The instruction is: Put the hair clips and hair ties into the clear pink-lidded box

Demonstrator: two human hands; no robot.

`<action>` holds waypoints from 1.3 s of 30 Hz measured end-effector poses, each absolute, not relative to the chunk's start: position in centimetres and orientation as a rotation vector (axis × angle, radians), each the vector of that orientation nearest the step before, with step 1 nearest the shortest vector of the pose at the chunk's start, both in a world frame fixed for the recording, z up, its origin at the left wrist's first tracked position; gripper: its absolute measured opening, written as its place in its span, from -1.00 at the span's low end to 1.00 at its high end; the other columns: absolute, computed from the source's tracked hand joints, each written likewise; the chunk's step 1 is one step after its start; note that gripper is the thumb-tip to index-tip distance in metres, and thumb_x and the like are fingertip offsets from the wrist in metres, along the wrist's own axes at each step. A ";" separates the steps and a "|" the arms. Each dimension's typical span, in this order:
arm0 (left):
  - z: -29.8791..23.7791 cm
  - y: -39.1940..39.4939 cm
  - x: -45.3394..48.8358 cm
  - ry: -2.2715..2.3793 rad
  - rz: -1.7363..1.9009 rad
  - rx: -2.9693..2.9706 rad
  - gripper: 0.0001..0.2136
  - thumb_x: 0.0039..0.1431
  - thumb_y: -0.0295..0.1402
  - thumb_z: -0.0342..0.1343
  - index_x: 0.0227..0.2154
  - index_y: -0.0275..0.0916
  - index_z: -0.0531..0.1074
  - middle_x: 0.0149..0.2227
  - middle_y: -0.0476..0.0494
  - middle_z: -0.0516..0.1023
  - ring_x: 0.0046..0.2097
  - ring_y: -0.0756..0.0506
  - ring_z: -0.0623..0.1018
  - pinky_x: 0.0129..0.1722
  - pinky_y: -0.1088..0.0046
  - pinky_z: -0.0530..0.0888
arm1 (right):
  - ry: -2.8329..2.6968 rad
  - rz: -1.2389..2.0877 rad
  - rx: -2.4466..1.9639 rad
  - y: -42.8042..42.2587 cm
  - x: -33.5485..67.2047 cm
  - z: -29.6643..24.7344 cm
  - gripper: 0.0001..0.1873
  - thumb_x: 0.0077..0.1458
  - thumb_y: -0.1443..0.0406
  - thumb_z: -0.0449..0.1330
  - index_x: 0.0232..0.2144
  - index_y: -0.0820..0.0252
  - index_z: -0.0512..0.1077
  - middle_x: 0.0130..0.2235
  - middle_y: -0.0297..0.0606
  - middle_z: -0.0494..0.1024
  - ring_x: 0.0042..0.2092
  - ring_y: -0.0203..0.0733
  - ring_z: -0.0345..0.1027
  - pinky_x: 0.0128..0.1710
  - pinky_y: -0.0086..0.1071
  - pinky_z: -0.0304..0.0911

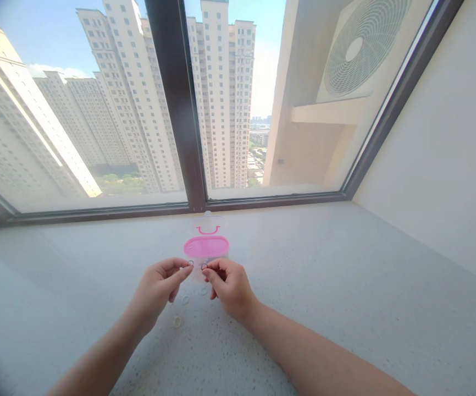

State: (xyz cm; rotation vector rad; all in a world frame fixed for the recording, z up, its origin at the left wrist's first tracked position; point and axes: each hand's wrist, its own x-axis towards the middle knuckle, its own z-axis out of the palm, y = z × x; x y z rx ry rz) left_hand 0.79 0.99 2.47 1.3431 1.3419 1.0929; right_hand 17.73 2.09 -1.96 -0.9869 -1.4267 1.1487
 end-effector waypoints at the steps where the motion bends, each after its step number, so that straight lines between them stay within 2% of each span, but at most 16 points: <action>1: 2.5 1.0 0.8 1.341 1.091 1.343 -0.67 -0.03 -0.09 0.23 -0.39 -0.30 0.52 -0.76 0.14 0.22 -0.68 0.07 0.20 -0.66 0.59 0.12 | -1.427 1.148 -0.989 2.1 17.7 -1.9 -0.68 0.10 0.08 0.20 -0.38 0.26 0.46 -0.46 -0.29 0.49 -0.63 -0.38 0.28 -0.64 -0.48 0.18; 24: 2.3 1.7 0.2 1.336 1.325 1.251 -0.65 0.01 -0.09 0.27 -0.37 -0.33 0.50 -0.75 0.16 0.24 -0.65 0.10 0.19 -0.62 0.59 0.11 | -1.423 1.099 -0.984 1.9 17.8 -1.9 -0.73 0.12 0.14 0.19 -0.40 0.28 0.45 -0.49 -0.33 0.46 -0.64 -0.41 0.26 -0.64 -0.51 0.18; 39: 2.1 1.5 0.3 1.314 1.296 1.288 -0.65 0.01 -0.09 0.26 -0.36 -0.34 0.51 -0.76 0.16 0.24 -0.67 0.10 0.19 -0.64 0.59 0.11 | -1.439 1.101 -0.937 2.1 17.7 -2.1 -0.78 0.11 0.21 0.20 -0.41 0.29 0.49 -0.48 -0.31 0.48 -0.65 -0.43 0.25 -0.64 -0.52 0.17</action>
